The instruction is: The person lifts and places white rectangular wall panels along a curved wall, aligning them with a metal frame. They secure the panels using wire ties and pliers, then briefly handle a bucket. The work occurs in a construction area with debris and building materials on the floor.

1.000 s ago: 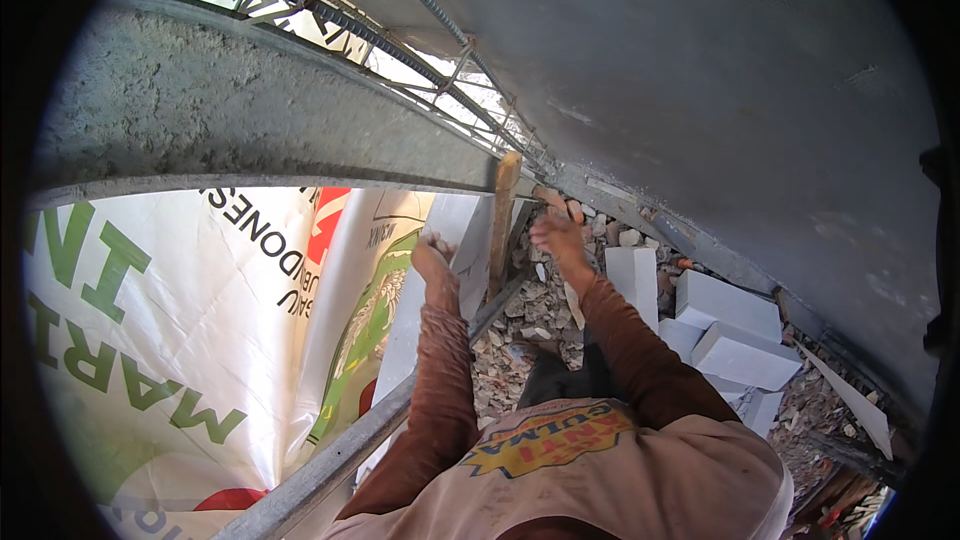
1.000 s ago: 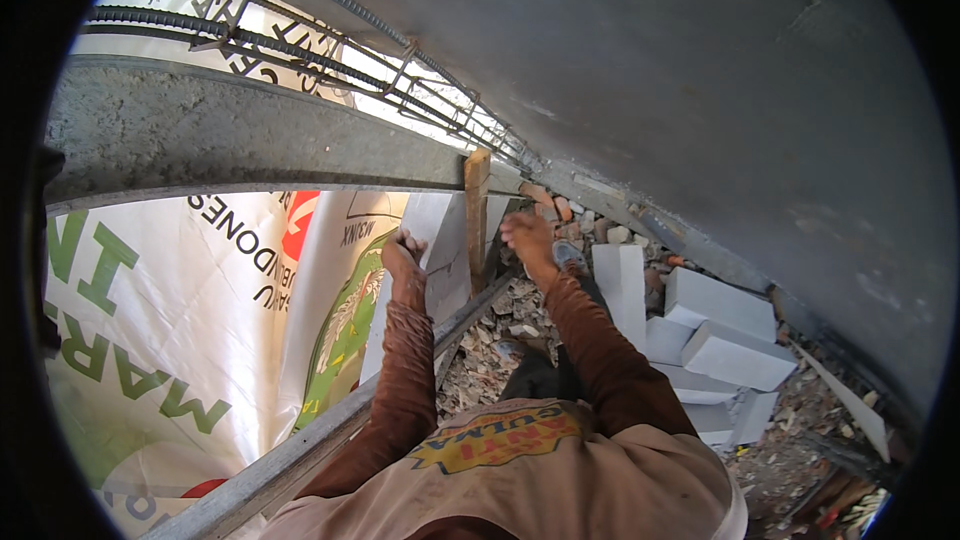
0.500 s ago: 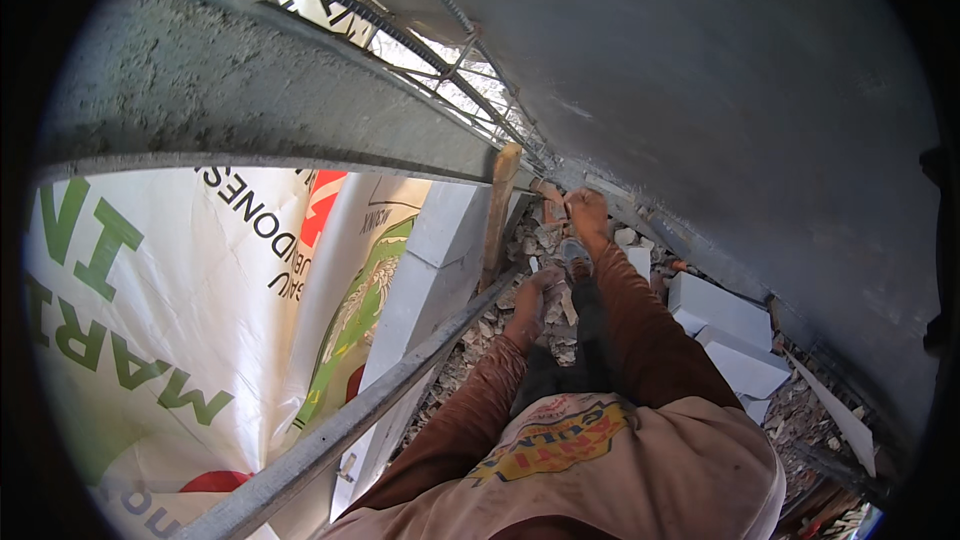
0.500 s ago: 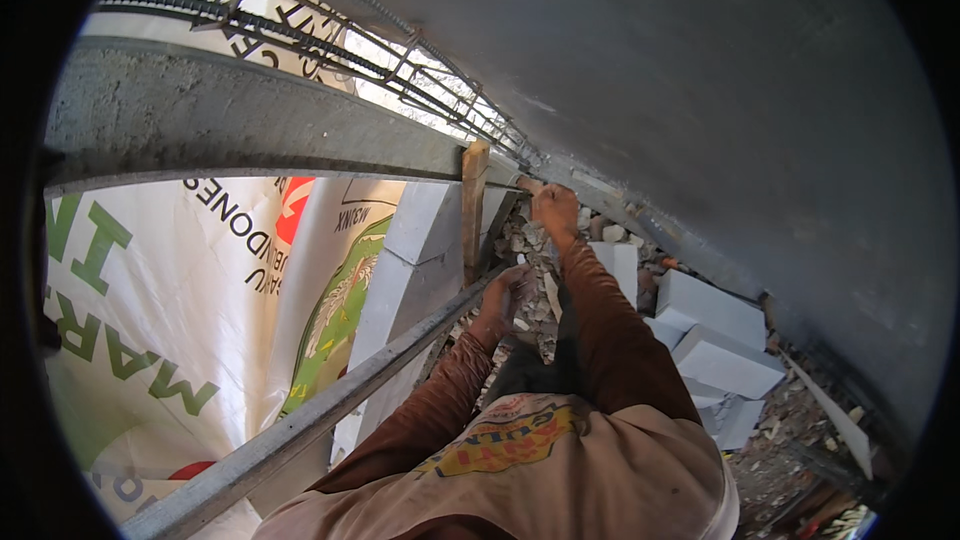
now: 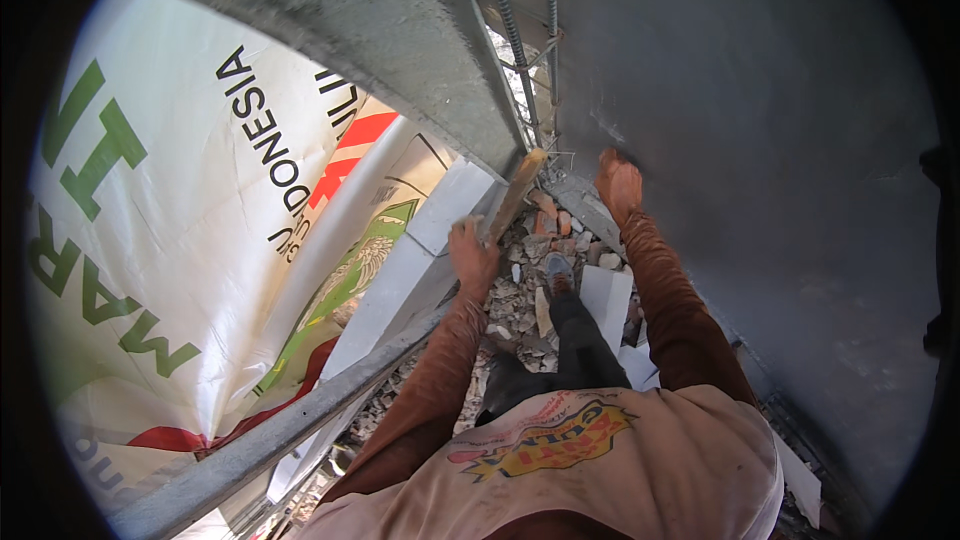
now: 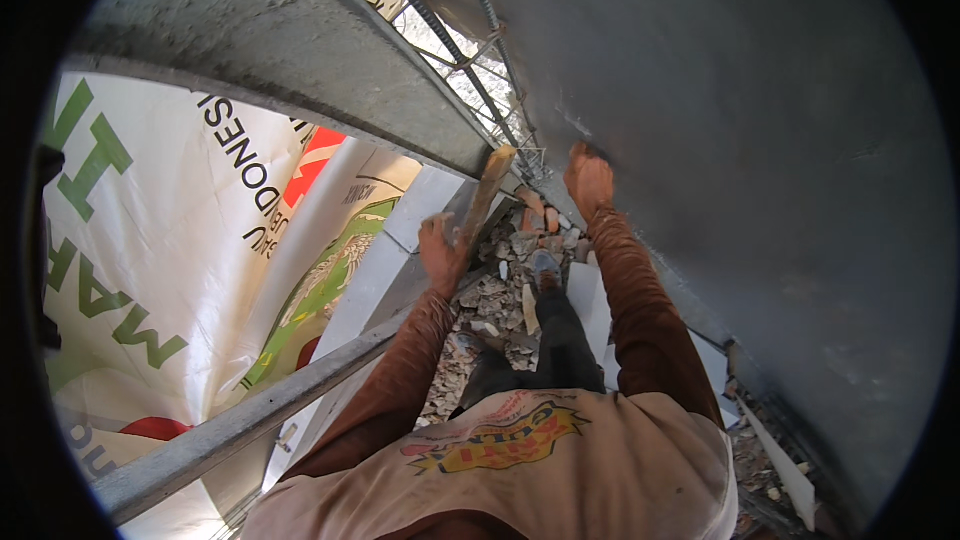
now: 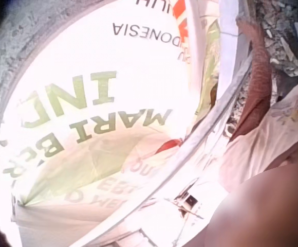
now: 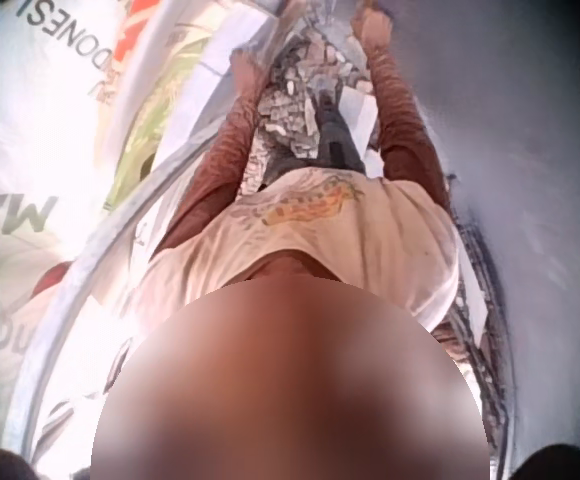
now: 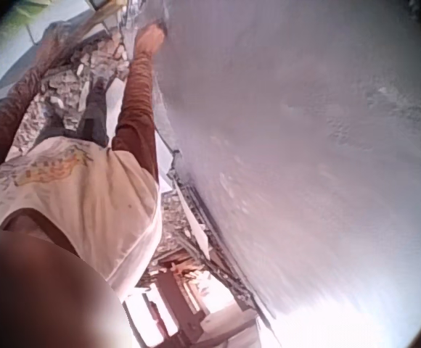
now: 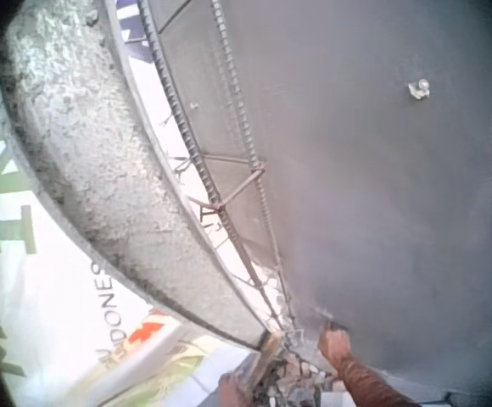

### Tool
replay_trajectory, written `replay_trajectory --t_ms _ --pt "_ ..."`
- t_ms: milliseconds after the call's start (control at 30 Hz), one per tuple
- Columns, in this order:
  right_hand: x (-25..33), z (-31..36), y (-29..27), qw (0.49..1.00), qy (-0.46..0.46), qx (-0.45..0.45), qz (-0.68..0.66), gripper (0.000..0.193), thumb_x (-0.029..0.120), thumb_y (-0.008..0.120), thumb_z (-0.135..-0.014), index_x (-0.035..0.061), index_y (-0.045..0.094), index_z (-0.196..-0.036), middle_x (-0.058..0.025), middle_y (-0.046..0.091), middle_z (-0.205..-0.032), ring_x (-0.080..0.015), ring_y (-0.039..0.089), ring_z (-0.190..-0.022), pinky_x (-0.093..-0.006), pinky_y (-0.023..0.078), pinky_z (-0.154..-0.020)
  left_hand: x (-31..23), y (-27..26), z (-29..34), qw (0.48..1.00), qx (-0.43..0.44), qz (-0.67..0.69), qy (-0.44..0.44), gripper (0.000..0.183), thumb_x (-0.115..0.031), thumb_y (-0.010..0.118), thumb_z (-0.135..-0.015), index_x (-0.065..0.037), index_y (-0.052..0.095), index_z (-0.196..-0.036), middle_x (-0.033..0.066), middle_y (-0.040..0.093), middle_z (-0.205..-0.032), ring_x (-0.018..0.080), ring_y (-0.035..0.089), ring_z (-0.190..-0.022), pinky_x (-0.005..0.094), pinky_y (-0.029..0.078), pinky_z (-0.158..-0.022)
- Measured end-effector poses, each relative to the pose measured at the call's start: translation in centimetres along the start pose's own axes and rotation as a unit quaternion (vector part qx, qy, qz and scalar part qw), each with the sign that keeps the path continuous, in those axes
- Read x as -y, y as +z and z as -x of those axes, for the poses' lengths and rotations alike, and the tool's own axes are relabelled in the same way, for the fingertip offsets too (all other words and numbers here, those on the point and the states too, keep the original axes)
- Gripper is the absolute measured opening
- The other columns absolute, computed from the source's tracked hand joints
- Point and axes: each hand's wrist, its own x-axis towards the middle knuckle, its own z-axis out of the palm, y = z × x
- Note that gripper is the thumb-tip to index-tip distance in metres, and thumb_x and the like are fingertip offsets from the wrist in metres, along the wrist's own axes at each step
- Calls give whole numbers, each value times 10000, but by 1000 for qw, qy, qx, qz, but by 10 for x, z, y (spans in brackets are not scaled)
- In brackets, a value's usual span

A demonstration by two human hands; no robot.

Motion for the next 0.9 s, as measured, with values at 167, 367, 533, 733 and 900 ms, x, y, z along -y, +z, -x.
replay_trajectory --t_ms 167,367,533,733,900 --pt "11 4 -18 999 -35 25 23 156 50 520 -884 -68 604 -942 -313 667 -846 -466 667 -741 -526 531 -647 9 18 -58 998 55 -16 -14 257 -178 679 -826 -62 649 -1053 157 611 -1048 369 588 -1007 484 462 -876" --pt "25 -6 -26 997 -30 32 59 189 133 526 -924 -34 613 -908 -291 669 -778 -483 666 -774 -544 524 -706 30 35 -84 992 117 41 14 175 -179 636 -854 -32 612 -946 192 620 -1000 400 612 -924 504 484 -802" --pt "29 -17 -28 994 -73 16 79 227 161 528 -928 -16 643 -843 -293 666 -794 -481 660 -773 -538 520 -712 32 37 -80 993 93 70 -16 124 -110 576 -822 -27 591 -913 188 630 -947 383 634 -933 495 508 -803" --pt "52 -21 -27 998 -48 -24 18 261 198 573 -916 -26 681 -838 -282 664 -781 -459 668 -749 -487 517 -669 35 51 -88 984 58 145 -81 103 -111 562 -838 -37 590 -903 188 625 -934 392 631 -901 492 503 -756" --pt "60 -19 -29 997 7 -17 -81 247 173 594 -894 -47 704 -881 -235 667 -741 -348 668 -667 -414 508 -656 32 58 -106 974 -3 211 -85 132 -144 592 -834 -18 616 -869 213 641 -900 407 624 -895 510 485 -768"
